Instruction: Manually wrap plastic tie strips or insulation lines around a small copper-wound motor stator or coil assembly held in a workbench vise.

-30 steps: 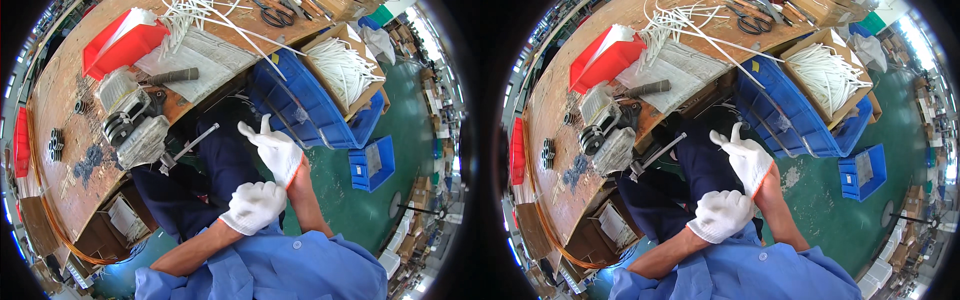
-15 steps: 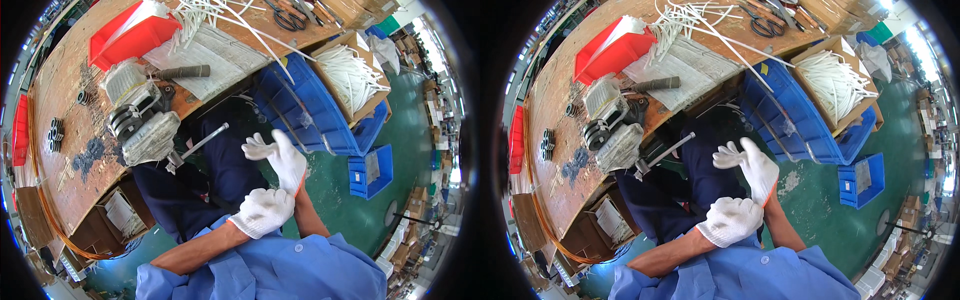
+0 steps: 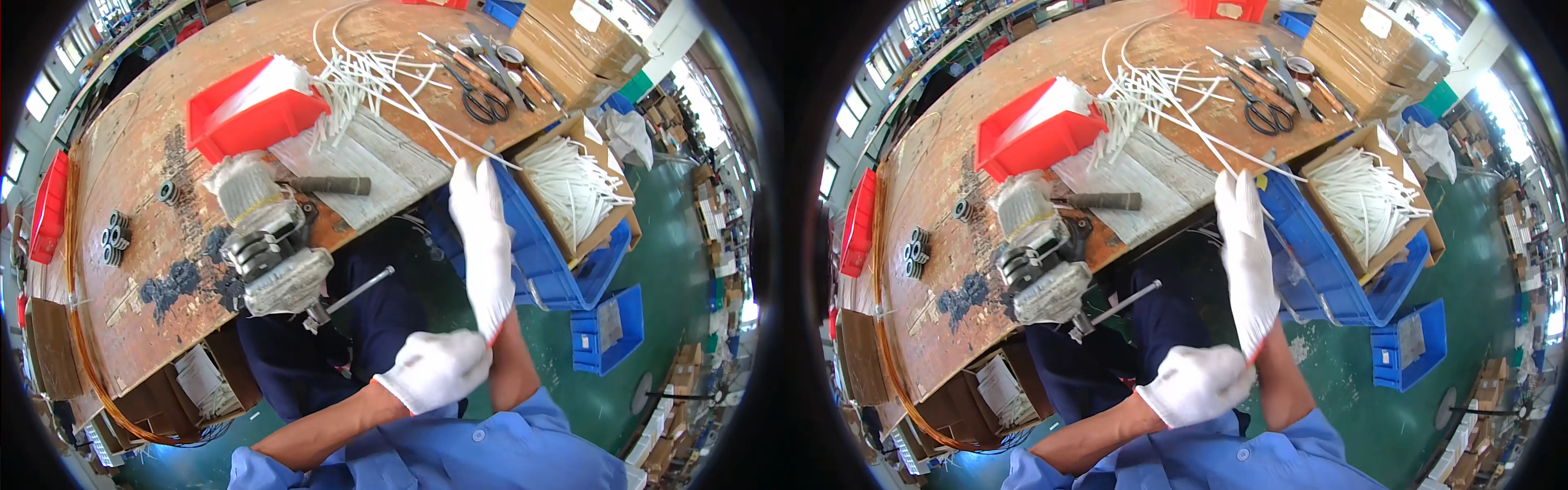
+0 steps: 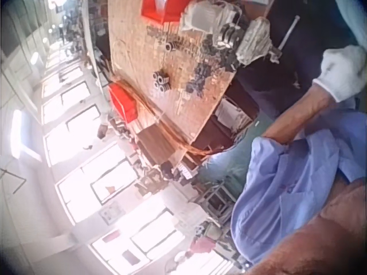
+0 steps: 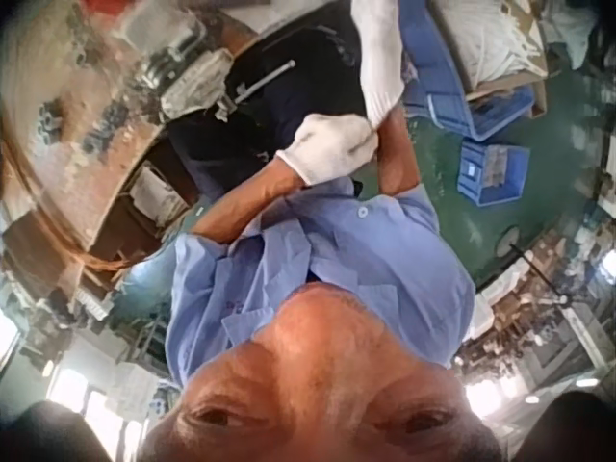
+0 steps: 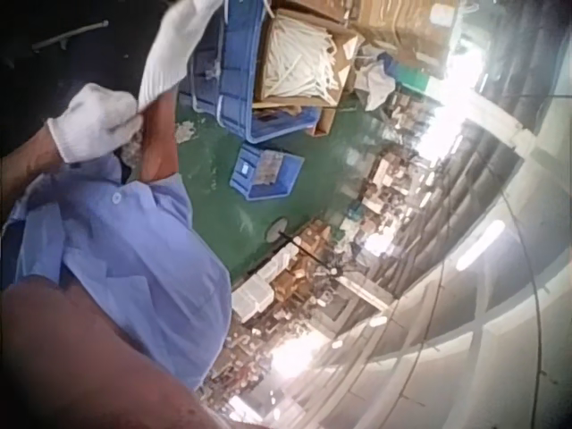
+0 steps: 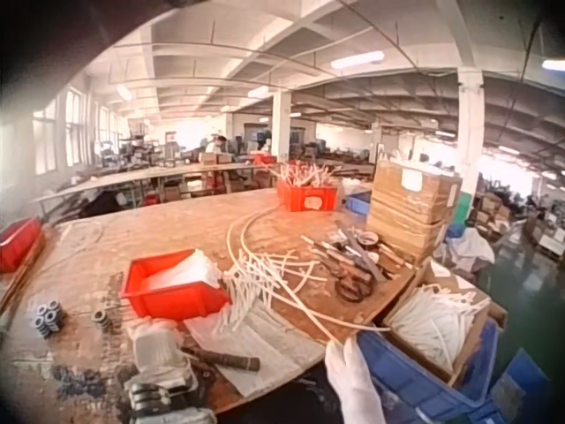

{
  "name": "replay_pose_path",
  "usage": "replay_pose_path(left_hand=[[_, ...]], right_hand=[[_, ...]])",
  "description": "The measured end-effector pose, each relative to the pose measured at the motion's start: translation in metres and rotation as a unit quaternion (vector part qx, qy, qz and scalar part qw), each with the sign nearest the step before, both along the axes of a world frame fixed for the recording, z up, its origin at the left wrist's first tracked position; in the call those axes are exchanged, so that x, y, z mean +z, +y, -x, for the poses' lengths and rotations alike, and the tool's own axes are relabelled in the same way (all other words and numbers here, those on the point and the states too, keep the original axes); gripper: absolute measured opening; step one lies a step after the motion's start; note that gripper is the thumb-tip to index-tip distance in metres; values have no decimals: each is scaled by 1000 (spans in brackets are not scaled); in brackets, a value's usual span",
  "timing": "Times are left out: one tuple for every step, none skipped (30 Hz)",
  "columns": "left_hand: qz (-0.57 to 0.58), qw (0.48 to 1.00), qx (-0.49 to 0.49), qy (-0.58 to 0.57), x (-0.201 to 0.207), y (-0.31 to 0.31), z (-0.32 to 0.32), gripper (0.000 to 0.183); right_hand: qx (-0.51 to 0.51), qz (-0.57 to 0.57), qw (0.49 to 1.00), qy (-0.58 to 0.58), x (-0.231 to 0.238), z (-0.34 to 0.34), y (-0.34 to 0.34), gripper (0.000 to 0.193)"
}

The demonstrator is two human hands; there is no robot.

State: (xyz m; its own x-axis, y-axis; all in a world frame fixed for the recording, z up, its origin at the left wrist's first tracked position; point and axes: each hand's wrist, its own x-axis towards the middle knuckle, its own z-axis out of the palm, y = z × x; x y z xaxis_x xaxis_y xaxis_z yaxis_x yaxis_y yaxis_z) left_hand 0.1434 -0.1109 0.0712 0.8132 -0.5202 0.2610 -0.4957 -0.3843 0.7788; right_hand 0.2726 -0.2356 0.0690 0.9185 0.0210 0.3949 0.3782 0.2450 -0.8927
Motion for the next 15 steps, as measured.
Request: replay_pose_path(left_hand=[[0, 997, 57, 61, 6, 9, -7, 13], [51, 982, 40, 178, 3, 19, -15, 23], [90, 947, 35, 306, 18, 27, -16, 27], [129, 895, 25, 427, 43, 33, -15, 35], [162, 825, 8, 541, 59, 37, -15, 44], [261, 810, -41, 524, 46, 43, -7, 68], [283, 792, -79, 535, 50, 46, -4, 81], [315, 776, -87, 539, 52, 54, -3, 86], [351, 760, -88, 540, 56, 64, 0, 91], [378, 753, -84, 532, 61, 73, 1, 95], [404, 745, -83, 525, 65, 81, 1, 98], [422, 751, -68, 504, 64, 85, 4, 96], [416, 781, -55, 462, 62, 88, 2, 91], [407, 805, -37, 431, 65, 88, -1, 87], [398, 826, -17, 399, 69, 87, -4, 84]], right_hand=[[-89, 184, 978, -41, 7, -28, 10, 90], [-168, 322, 930, -66, 17, -53, 16, 94], [-248, 446, 855, -89, 27, -80, 20, 99], [-257, 526, 809, -57, 33, -110, 20, 99], [-269, 601, 752, -21, 40, -132, 16, 99], [-225, 673, 705, -14, 51, -146, 19, 92], [-308, 690, 643, -127, 16, -168, -1, 72], [-264, 723, 629, -107, 4, -187, -11, 62], [-214, 752, 616, -94, 12, -198, -4, 52], [-231, 728, 639, -93, 18, -202, 2, 44], [-248, 704, 660, -91, 22, -204, 6, 37], [-262, 681, 679, -83, 26, -200, 10, 31], [-278, 596, 747, -100, 23, -202, 10, 28], [-292, 504, 804, -116, 15, -207, 8, 26], [-301, 407, 853, -131, 14, -207, 10, 25]])
